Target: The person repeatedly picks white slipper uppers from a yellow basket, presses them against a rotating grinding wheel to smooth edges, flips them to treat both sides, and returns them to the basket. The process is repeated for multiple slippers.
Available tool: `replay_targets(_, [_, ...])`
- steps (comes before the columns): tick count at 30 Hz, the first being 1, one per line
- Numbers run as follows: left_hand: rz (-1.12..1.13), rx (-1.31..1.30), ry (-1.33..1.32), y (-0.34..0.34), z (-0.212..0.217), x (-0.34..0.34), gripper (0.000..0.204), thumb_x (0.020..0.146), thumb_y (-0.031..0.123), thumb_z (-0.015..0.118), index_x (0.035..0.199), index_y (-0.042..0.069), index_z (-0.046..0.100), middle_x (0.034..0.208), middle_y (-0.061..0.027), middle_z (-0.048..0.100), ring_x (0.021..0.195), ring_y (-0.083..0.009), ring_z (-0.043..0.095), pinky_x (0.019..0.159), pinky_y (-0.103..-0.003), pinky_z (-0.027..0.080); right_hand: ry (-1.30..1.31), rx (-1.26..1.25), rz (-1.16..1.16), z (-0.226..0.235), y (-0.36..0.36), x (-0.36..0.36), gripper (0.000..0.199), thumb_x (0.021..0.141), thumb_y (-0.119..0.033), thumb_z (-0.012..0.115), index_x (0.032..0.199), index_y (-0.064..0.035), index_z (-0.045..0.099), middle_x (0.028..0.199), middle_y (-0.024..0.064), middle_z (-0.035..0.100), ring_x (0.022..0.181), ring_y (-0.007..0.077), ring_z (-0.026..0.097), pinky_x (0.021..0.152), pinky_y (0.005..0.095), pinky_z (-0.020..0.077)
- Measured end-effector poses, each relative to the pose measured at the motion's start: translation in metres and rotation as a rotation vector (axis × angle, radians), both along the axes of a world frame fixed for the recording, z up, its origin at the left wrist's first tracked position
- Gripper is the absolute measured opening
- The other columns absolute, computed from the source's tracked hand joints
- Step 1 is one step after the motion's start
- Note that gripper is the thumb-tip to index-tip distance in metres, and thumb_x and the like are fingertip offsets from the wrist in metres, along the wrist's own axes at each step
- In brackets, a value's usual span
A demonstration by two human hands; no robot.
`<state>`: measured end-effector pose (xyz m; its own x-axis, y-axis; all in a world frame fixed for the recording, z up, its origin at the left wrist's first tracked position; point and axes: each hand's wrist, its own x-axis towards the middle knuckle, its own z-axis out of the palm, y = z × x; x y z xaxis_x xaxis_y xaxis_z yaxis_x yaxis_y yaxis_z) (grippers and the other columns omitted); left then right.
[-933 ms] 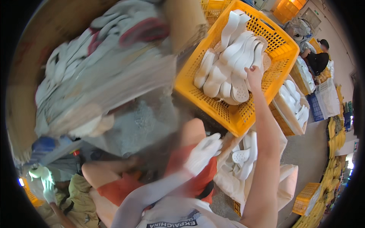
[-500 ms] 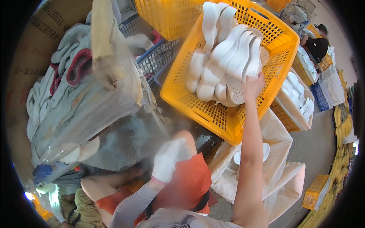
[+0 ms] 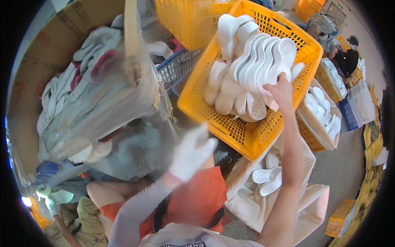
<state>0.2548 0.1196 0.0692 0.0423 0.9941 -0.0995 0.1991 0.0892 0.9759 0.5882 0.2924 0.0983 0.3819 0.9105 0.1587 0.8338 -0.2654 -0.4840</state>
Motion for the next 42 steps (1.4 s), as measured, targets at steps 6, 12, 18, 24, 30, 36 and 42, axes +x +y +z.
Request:
replay_targets(6, [-0.161, 0.976, 0.705, 0.058, 0.061, 0.083, 0.1, 0.061, 0.057, 0.086, 0.142, 0.007, 0.055, 0.148, -0.0227, 0.045, 0.137, -0.0432, 0.04, 0.115, -0.061, 0.027, 0.161, -0.062, 0.325, 0.084, -0.107, -0.051, 0.055, 0.07, -0.021, 0.084, 0.114, 0.0033, 0.061, 0.103, 0.0198, 0.071, 0.093, 0.0353, 0.068, 0.087, 0.0427, 0.0542])
replay_targets(12, [-0.087, 0.722, 0.652, 0.053, 0.05, 0.063, 0.091, 0.067, 0.046, 0.088, 0.138, -0.001, 0.055, 0.131, -0.0237, 0.063, 0.124, -0.0391, 0.059, 0.106, -0.053, 0.043, 0.347, -0.061, 0.237, 0.1, -0.071, -0.009, 0.071, 0.077, -0.024, 0.087, 0.133, 0.0065, 0.056, 0.128, 0.0208, 0.068, 0.105, 0.0308, 0.069, 0.095, 0.0392, 0.0535])
replay_targets(18, [-0.107, 0.202, 0.445, 0.065, 0.05, 0.026, 0.1, 0.074, 0.045, 0.085, 0.148, -0.005, 0.04, 0.135, -0.0269, 0.061, 0.114, -0.0366, 0.067, 0.093, -0.043, 0.057, 0.613, -0.148, 0.385, 0.012, -0.049, -0.038, 0.063, 0.087, -0.038, 0.082, 0.133, -0.0008, 0.06, 0.119, 0.0169, 0.072, 0.106, 0.0291, 0.07, 0.091, 0.0358, 0.0539])
replay_targets(24, [-0.045, 0.264, 0.534, 0.074, 0.014, 0.05, 0.069, 0.08, 0.038, 0.075, 0.134, -0.001, 0.055, 0.121, -0.0254, 0.067, 0.114, -0.0411, 0.064, 0.098, -0.044, 0.051, 0.43, 0.064, 0.301, 0.052, -0.043, -0.069, 0.052, 0.093, -0.034, 0.076, 0.13, 0.0003, 0.061, 0.122, 0.0157, 0.069, 0.125, 0.029, 0.061, 0.102, 0.038, 0.0492])
replay_targets(30, [0.026, -0.057, -0.225, 0.1, -0.011, 0.025, 0.083, 0.092, 0.045, 0.068, 0.157, 0.006, 0.035, 0.126, -0.0196, 0.066, 0.11, -0.0298, 0.068, 0.094, -0.041, 0.052, 0.084, 0.176, 0.754, -0.066, -0.122, -0.115, 0.07, 0.085, -0.025, 0.082, 0.141, 0.0046, 0.052, 0.135, 0.0297, 0.058, 0.125, 0.0407, 0.058, 0.104, 0.0464, 0.0472])
replay_targets(36, [-0.266, 0.533, 0.903, 0.06, -0.036, 0.02, 0.081, 0.082, 0.038, 0.077, 0.147, 0.001, 0.048, 0.131, -0.0196, 0.062, 0.112, -0.0297, 0.064, 0.091, -0.04, 0.052, 0.443, 0.068, 0.568, -0.106, -0.082, -0.066, 0.062, 0.079, -0.02, 0.085, 0.132, 0.0028, 0.062, 0.106, 0.0219, 0.074, 0.092, 0.031, 0.074, 0.085, 0.0395, 0.0564])
replay_targets(42, [-0.285, 0.155, 0.865, 0.063, -0.015, 0.012, 0.068, 0.078, 0.028, 0.077, 0.136, 0.002, 0.054, 0.127, -0.024, 0.061, 0.111, -0.0388, 0.062, 0.093, -0.049, 0.052, 1.031, 0.135, 0.229, 0.048, -0.045, -0.026, 0.039, 0.093, -0.018, 0.075, 0.124, 0.006, 0.068, 0.112, 0.0158, 0.075, 0.094, 0.0231, 0.074, 0.083, 0.035, 0.0608])
